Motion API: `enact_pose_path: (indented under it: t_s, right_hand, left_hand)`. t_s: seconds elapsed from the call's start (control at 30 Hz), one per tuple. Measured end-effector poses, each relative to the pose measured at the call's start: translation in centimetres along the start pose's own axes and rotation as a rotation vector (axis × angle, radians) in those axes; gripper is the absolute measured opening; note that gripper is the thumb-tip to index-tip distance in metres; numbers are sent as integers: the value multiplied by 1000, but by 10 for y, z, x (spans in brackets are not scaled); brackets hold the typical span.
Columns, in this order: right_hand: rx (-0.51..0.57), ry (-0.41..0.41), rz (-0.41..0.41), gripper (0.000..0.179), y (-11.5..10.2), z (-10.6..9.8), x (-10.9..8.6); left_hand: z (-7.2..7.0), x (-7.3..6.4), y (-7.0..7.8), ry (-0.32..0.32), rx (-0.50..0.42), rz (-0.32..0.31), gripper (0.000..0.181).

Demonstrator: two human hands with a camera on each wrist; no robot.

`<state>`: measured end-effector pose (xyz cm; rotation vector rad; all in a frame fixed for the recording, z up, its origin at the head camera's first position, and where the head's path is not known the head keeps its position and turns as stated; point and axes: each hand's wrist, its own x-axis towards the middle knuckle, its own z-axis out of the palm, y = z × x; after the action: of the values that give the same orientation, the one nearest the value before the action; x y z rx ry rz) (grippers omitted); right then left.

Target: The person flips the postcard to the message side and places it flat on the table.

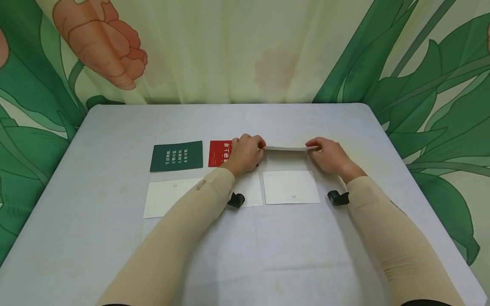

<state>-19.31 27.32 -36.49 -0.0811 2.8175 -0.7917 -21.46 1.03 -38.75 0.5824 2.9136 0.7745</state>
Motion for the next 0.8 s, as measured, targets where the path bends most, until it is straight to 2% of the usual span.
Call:
enact_pose_path:
  t_s: [0.13,0.23,0.3,0.57,0.8]
  right_hand:
    - [91,80,21,25,-1,-1,-4]
    - [168,123,52,30,-3,-1,-5]
    - [211,153,66,36,-3,-1,-6]
    - [302,276,17,39,-6,0,-7]
    - [289,276,47,33,-5,0,-8]
  left_hand:
    - [0,-3,2,66,-168,-16,26]
    - [-1,-4,4,95,-307,-36,31]
    - [0,-4,5,107,-368,-45,34]
    - [0,-6,6,114,-458,-35,33]
    - [-1,-4,8,93,-473,-41,38]
